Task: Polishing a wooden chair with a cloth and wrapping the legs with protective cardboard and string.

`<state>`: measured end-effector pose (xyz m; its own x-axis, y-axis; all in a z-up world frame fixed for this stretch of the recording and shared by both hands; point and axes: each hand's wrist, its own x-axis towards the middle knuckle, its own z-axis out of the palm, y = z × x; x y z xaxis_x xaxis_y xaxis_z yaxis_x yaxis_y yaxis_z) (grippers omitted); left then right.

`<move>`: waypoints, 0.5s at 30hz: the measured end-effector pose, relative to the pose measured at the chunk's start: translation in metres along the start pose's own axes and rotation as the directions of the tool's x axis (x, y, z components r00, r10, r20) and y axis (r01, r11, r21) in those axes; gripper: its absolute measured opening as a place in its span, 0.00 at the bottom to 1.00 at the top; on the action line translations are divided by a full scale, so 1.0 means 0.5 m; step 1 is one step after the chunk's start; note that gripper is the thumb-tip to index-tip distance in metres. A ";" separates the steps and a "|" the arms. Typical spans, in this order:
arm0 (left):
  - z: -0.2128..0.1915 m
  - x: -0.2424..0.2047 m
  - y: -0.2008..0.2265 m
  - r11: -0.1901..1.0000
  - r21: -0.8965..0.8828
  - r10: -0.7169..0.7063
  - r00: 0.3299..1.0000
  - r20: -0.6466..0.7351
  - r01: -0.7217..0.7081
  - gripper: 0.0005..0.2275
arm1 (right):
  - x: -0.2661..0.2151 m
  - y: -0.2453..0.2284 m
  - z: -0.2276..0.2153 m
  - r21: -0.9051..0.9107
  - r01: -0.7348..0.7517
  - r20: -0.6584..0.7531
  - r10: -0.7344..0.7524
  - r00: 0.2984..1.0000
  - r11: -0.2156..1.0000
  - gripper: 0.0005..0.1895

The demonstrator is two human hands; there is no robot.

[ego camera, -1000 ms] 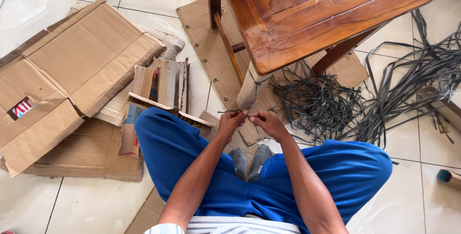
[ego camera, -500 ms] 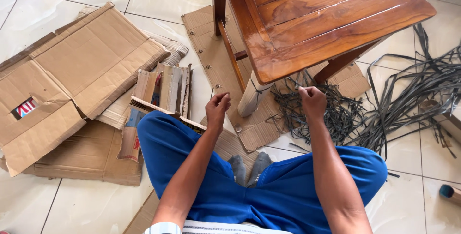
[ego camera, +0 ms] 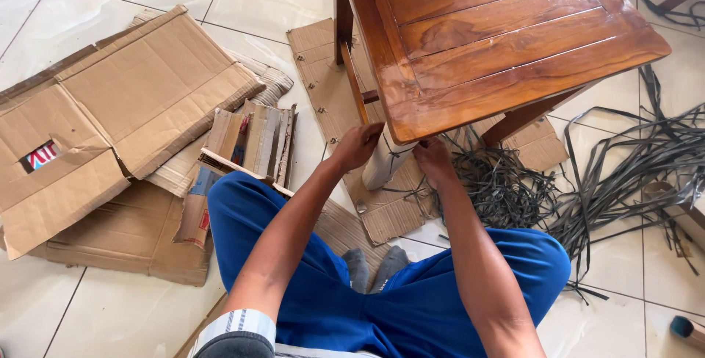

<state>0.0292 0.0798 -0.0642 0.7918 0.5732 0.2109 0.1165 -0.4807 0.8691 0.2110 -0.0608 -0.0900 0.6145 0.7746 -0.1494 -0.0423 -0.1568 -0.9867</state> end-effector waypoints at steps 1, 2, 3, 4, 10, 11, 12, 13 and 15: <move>-0.003 -0.001 -0.002 1.000 0.002 0.001 1.000 -0.003 -0.001 0.13 | -0.002 -0.004 0.001 0.001 0.003 0.002 -0.003 1.000 1.000 0.07; -0.007 -0.004 -0.004 1.000 0.006 -0.003 0.999 -0.039 0.004 0.11 | -0.006 -0.006 0.003 -0.005 0.007 0.001 -0.007 1.000 1.000 0.07; -0.010 -0.007 -0.006 1.000 0.009 -0.008 0.997 -0.075 0.008 0.09 | -0.010 -0.009 0.004 -0.010 0.011 -0.001 -0.011 1.000 1.000 0.08; -0.018 -0.012 0.009 1.000 0.011 -0.006 0.997 -0.074 0.007 0.09 | -0.007 -0.001 0.000 -0.008 0.012 -0.002 -0.012 1.000 1.000 0.08; -0.045 -0.060 0.046 0.975 0.208 -0.033 0.975 -0.220 0.080 0.05 | -0.048 -0.022 -0.021 -0.188 0.063 0.039 -0.057 0.998 0.980 0.13; -0.046 -0.073 0.051 0.970 0.196 -0.094 0.964 -0.247 0.145 0.06 | -0.064 -0.037 -0.018 -0.194 0.061 0.008 -0.061 0.998 0.979 0.12; -0.047 -0.084 0.056 0.961 0.183 -0.151 0.950 -0.273 0.206 0.06 | -0.076 -0.054 -0.015 -0.198 0.062 -0.024 -0.068 0.997 0.978 0.12; -0.040 -0.096 0.052 0.962 0.184 -0.147 0.951 -0.270 0.201 0.06 | -0.082 -0.045 -0.015 -0.197 0.064 -0.028 -0.071 0.997 0.978 0.12; -0.022 -0.126 0.042 0.942 0.049 -0.301 0.900 -0.315 0.332 0.07 | -0.098 -0.024 -0.016 -0.135 0.052 -0.074 -0.063 0.995 0.990 0.15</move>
<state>-0.0249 0.0409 -0.0542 0.4886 0.8697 0.0695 0.4020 -0.2951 0.8668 0.1875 -0.1019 -0.0703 0.6725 0.7355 -0.0822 0.0963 -0.1971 -0.9756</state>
